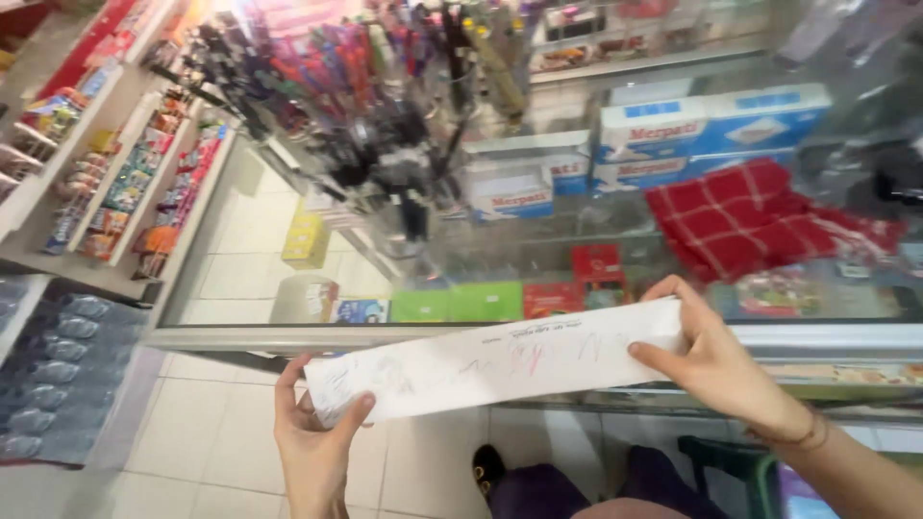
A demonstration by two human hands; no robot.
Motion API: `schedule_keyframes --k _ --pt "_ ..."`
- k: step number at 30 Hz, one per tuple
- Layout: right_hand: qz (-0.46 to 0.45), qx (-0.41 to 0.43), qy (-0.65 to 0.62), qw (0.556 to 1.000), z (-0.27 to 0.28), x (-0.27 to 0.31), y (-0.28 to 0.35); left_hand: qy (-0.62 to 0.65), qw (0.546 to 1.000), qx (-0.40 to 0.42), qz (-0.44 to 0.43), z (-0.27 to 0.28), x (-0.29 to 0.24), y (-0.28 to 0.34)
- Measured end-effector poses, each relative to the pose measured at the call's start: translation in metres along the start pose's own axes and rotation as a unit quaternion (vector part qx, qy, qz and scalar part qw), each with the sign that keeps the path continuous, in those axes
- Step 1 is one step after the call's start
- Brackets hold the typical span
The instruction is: Organize pens and clean the display counter in a stationery section.
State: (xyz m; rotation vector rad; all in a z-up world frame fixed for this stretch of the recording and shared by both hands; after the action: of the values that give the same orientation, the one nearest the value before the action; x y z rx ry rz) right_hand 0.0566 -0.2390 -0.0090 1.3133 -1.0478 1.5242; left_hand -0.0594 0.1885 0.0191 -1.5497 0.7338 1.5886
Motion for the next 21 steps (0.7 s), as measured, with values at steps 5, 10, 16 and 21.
schedule_keyframes --k 5,10,16,21 --pt "-0.093 0.091 -0.112 0.985 -0.16 0.007 -0.048 -0.057 0.997 -0.055 0.003 0.149 0.012 -0.063" --pt "-0.083 0.129 -0.135 0.979 -0.262 0.024 -0.096 -0.121 0.991 -0.051 -0.01 0.226 0.016 -0.156" --pt "0.032 0.044 0.052 0.997 -0.289 0.032 -0.137 -0.212 0.975 -0.005 -0.073 0.224 0.035 -0.26" --pt "0.101 -0.014 0.244 0.964 -0.272 0.055 -0.134 -0.338 0.933 0.01 -0.121 0.196 0.04 -0.276"
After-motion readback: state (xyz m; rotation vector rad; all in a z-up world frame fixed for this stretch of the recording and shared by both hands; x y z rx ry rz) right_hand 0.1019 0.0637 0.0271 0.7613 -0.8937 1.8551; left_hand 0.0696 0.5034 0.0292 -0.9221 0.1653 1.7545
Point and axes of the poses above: each hand's wrist, its own y-axis away from the middle knuckle, its own z-axis out of the back of the hand, x = y × z, the point moved 7 cm from there along -y, towards the middle knuckle, and after that the axes turned 4 degrees about -y, right-handed, at the moved point
